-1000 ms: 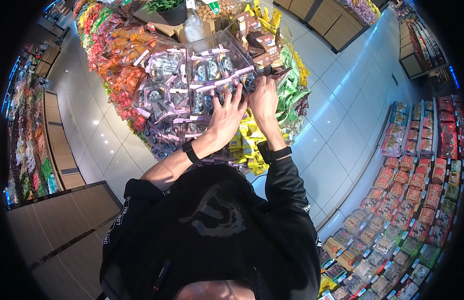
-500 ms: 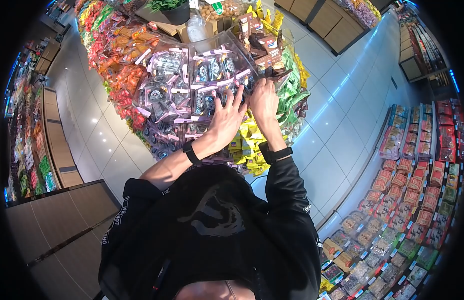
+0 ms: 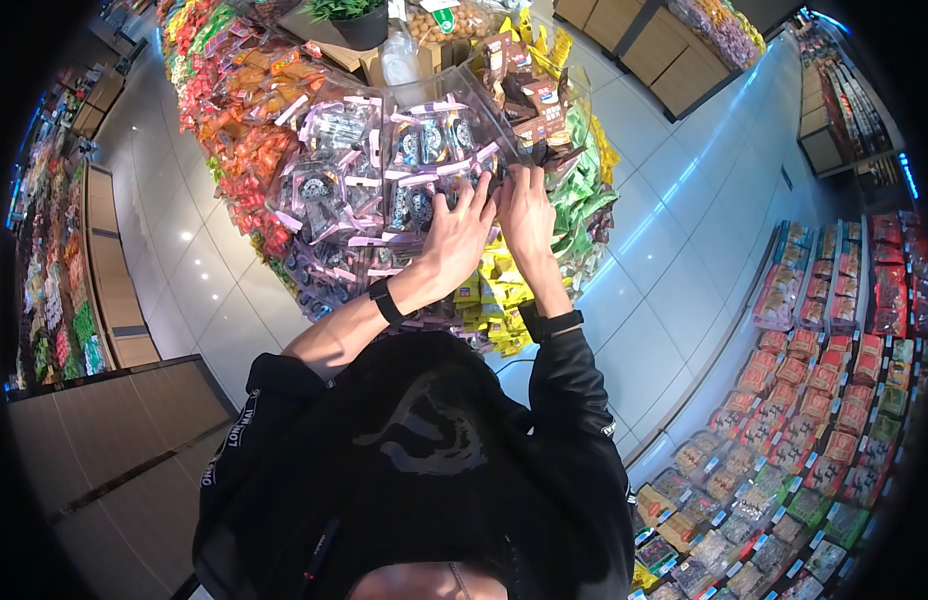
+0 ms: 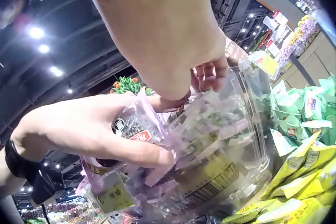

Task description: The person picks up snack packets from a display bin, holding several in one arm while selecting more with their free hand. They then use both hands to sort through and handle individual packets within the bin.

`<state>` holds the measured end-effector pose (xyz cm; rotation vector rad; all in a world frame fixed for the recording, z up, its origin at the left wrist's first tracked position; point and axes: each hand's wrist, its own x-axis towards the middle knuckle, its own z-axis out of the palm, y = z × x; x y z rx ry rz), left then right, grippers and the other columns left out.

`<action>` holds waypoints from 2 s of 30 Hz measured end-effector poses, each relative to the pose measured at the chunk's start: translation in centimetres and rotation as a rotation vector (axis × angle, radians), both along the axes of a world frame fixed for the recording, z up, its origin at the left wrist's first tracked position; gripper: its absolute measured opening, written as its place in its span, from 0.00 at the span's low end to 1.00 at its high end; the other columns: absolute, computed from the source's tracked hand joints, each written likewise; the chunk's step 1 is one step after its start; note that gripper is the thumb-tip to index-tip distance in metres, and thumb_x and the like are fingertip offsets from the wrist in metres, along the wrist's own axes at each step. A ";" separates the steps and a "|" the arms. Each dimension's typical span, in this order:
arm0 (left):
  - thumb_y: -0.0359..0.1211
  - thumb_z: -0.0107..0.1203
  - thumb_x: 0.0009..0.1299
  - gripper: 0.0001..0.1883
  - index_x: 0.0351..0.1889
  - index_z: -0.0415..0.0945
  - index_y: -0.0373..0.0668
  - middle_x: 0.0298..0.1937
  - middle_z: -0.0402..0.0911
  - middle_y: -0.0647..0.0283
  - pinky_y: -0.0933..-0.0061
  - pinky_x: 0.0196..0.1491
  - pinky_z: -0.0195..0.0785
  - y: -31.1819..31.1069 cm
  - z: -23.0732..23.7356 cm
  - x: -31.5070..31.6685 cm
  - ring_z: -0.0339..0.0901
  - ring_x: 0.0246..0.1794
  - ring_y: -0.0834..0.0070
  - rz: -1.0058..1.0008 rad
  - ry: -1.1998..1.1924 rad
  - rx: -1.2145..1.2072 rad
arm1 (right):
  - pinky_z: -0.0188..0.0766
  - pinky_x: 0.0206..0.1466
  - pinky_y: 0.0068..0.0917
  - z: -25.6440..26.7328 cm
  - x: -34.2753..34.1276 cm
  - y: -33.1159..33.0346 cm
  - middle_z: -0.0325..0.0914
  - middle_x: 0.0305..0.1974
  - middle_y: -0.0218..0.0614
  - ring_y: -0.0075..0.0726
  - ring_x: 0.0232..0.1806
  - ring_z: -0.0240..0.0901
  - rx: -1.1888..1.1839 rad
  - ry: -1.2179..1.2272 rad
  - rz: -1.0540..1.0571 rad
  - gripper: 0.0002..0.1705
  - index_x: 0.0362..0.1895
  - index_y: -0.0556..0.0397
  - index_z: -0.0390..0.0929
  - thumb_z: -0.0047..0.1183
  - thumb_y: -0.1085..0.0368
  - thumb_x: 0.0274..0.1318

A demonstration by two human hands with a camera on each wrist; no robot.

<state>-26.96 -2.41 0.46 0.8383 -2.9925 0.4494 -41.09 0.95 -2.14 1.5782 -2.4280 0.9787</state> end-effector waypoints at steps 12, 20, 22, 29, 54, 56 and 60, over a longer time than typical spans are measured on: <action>0.34 0.55 0.72 0.31 0.71 0.66 0.28 0.81 0.56 0.44 0.39 0.63 0.62 -0.6 0.0 1.4 0.62 0.73 0.46 -0.091 0.209 0.188 | 0.76 0.35 0.42 1.0 -1.0 -1.9 0.84 0.32 0.42 0.49 0.31 0.83 -0.039 -0.270 0.068 0.14 0.48 0.49 0.81 0.65 0.64 0.58; 0.32 0.59 0.66 0.32 0.69 0.69 0.29 0.79 0.59 0.44 0.44 0.65 0.61 -1.3 -0.2 1.5 0.62 0.73 0.51 -0.118 0.197 0.164 | 0.77 0.37 0.40 0.5 -2.1 -2.8 0.86 0.33 0.43 0.50 0.32 0.84 0.069 -0.394 0.080 0.11 0.45 0.49 0.86 0.65 0.62 0.59; 0.32 0.61 0.64 0.33 0.69 0.69 0.30 0.79 0.59 0.44 0.44 0.65 0.61 -1.3 0.0 1.3 0.61 0.74 0.51 -0.112 0.182 0.175 | 0.79 0.40 0.39 -0.2 -2.2 -2.7 0.87 0.35 0.45 0.53 0.36 0.85 -0.054 -0.331 0.103 0.11 0.46 0.50 0.88 0.62 0.62 0.62; 0.33 0.68 0.59 0.38 0.68 0.68 0.28 0.79 0.58 0.45 0.34 0.69 0.59 -1.9 -0.4 1.4 0.61 0.73 0.48 -0.107 0.350 0.410 | 0.78 0.43 0.42 1.4 -1.3 -0.8 0.84 0.39 0.43 0.56 0.39 0.83 0.025 -0.153 0.189 0.12 0.46 0.53 0.88 0.59 0.61 0.65; 0.50 0.58 0.77 0.40 0.75 0.57 0.29 0.56 0.72 0.50 0.68 0.50 0.71 -6.3 -0.2 4.5 0.73 0.52 0.67 0.154 1.362 1.209 | 0.76 0.31 0.23 5.9 4.7 -3.8 0.81 0.41 0.40 0.22 0.34 0.78 -0.222 -0.854 0.421 0.19 0.52 0.61 0.70 0.64 0.64 0.66; 0.42 0.62 0.75 0.38 0.75 0.57 0.29 0.59 0.72 0.45 0.62 0.55 0.72 -3.6 1.0 6.1 0.75 0.54 0.60 0.118 1.361 0.961 | 0.77 0.32 0.24 4.6 3.3 -6.3 0.83 0.37 0.40 0.24 0.33 0.79 -0.260 -0.766 0.334 0.19 0.52 0.61 0.71 0.63 0.65 0.66; 0.36 0.60 0.75 0.27 0.67 0.68 0.31 0.69 0.68 0.41 0.52 0.74 0.59 -2.5 1.8 8.4 0.66 0.71 0.46 0.049 1.092 0.671 | 0.80 0.36 0.38 4.1 2.6 -10.0 0.86 0.35 0.50 0.45 0.33 0.86 -0.146 -0.465 0.271 0.23 0.51 0.61 0.72 0.66 0.58 0.63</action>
